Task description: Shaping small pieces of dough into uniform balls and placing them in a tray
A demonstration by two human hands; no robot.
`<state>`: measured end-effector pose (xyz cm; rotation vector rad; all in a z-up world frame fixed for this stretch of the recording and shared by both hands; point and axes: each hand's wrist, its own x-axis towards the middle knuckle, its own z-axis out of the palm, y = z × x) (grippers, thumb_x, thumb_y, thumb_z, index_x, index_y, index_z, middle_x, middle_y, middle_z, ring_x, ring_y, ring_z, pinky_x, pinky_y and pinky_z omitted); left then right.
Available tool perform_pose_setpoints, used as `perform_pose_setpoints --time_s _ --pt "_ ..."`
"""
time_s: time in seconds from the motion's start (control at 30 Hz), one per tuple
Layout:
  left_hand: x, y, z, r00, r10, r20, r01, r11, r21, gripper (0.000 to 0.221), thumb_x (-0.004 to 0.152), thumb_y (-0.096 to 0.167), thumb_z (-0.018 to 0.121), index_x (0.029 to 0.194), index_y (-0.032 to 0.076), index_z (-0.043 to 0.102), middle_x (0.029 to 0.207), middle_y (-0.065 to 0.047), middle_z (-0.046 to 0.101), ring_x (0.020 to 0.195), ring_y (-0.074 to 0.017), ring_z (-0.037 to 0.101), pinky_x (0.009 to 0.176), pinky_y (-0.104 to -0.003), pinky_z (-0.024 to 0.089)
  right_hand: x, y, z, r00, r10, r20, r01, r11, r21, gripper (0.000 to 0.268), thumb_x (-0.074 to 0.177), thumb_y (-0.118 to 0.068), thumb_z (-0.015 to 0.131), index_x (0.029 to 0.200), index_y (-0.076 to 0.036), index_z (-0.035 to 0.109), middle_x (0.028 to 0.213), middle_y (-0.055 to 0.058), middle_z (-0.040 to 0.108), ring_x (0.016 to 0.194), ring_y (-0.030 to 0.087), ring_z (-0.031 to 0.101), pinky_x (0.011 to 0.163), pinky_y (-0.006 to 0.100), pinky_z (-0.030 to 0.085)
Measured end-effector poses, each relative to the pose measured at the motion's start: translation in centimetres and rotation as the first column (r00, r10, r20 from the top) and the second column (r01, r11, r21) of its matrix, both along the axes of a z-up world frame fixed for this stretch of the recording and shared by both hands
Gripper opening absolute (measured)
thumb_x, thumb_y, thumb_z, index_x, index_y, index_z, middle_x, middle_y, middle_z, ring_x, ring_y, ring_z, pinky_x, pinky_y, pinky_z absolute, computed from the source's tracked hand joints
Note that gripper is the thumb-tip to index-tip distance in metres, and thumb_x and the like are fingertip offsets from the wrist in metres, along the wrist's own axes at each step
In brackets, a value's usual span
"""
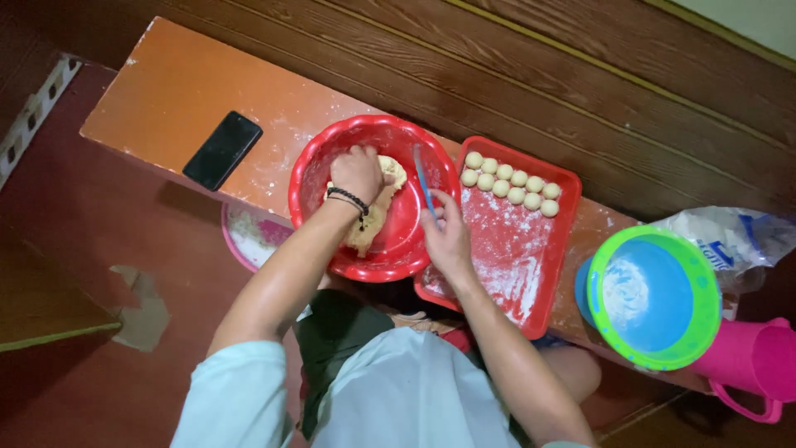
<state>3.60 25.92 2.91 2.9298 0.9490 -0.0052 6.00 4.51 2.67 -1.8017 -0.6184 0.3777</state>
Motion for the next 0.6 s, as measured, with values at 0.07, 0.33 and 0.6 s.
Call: perform_pose_setpoints --time_s 0.07,0.33,0.6 --pt "2.5 2.7 -7.0 1.000 0.010 0.008 -0.009 0.999 -0.046 0.029 0.097 0.024 0.048 0.111 0.009 0.068 0.101 -0.014 0.066 0.086 -0.0367 0.073 0.071 -0.051 0.059 -0.4 0.1 0.5 0.999 0.016 0.039 -0.015 0.999 -0.029 0.041 0.103 -0.026 0.059 0.142 -0.011 0.058 0.084 0.013 0.069 0.067 0.023 0.067 0.063 0.036 0.055" --pt "0.0 5.6 -4.6 0.993 -0.089 0.074 0.113 0.892 -0.438 0.029 0.091 0.026 0.069 0.118 0.015 0.067 0.123 -0.018 0.066 0.110 -0.0466 0.068 0.090 -0.058 0.057 0.9 1.1 -0.5 0.959 0.077 -0.273 -0.073 0.997 0.026 0.025 0.103 -0.018 0.059 0.120 -0.001 0.066 0.077 0.012 0.066 0.057 0.020 0.067 0.050 0.030 0.061" --pt "-1.9 4.4 -2.9 0.975 -0.220 -0.012 0.218 0.972 -0.094 0.028 0.093 0.034 0.066 0.116 0.018 0.065 0.114 -0.008 0.069 0.096 -0.0383 0.073 0.080 -0.056 0.060 0.9 5.1 0.9 0.960 0.156 -0.231 -0.215 0.941 -0.260 0.024 0.100 -0.013 0.047 0.108 0.000 0.065 0.058 0.012 0.067 0.037 0.024 0.065 0.029 0.035 0.053"
